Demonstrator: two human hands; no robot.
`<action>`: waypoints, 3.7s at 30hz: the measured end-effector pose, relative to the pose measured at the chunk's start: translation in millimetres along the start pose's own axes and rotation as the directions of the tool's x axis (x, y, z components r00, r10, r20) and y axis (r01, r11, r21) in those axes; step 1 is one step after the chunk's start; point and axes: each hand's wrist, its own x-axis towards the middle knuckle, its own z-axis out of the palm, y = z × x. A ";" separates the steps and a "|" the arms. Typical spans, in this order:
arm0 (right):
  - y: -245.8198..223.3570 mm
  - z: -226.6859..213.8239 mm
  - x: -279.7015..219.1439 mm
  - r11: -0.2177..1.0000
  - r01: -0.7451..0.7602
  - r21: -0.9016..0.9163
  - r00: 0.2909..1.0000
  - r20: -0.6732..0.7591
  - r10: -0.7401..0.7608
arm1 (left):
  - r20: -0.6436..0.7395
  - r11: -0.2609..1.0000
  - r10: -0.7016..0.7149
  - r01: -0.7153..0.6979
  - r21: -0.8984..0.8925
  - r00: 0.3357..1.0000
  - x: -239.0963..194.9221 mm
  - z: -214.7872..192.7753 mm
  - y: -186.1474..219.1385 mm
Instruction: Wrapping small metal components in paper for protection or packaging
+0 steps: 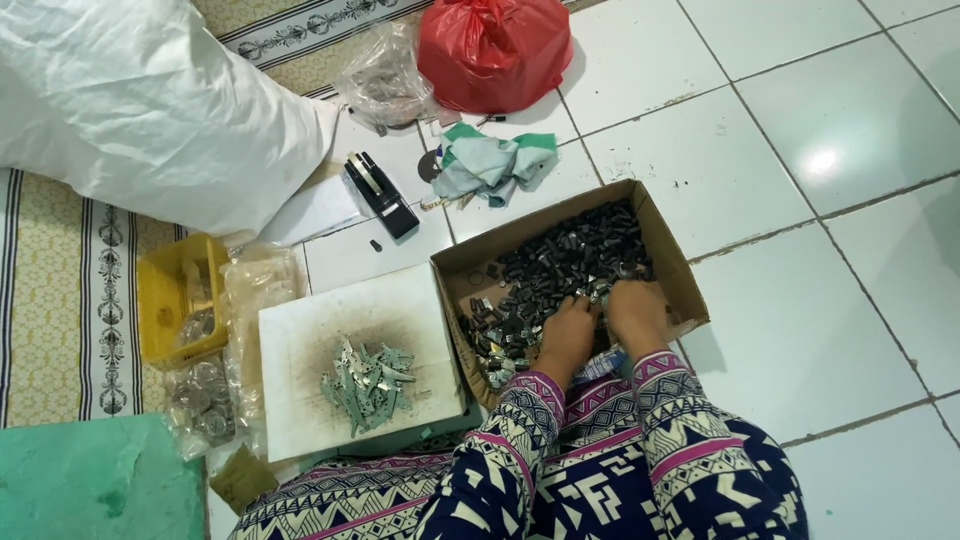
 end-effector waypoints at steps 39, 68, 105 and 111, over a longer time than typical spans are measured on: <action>2.5 50.1 5.5 0.977 0.150 -0.150 0.979 -0.117 -0.168 | 0.359 -0.353 -0.569 0.175 -0.919 0.740 -85.0 -15.0 -37.6; -28.4 28.8 -44.4 0.210 -0.025 0.977 0.990 0.054 -0.133 | 0.341 -0.473 -0.580 0.035 -0.880 0.740 -100.0 -49.1 -35.9; -268.1 81.0 -146.5 0.426 0.278 0.861 0.928 -0.127 -0.349 | -0.215 0.454 -0.852 0.469 -0.758 0.477 -261.8 -177.3 -162.9; -243.6 66.8 -142.2 0.445 0.371 0.815 0.909 -0.221 -0.353 | -0.532 0.685 -0.727 0.398 -0.610 0.434 -264.4 -153.5 -170.8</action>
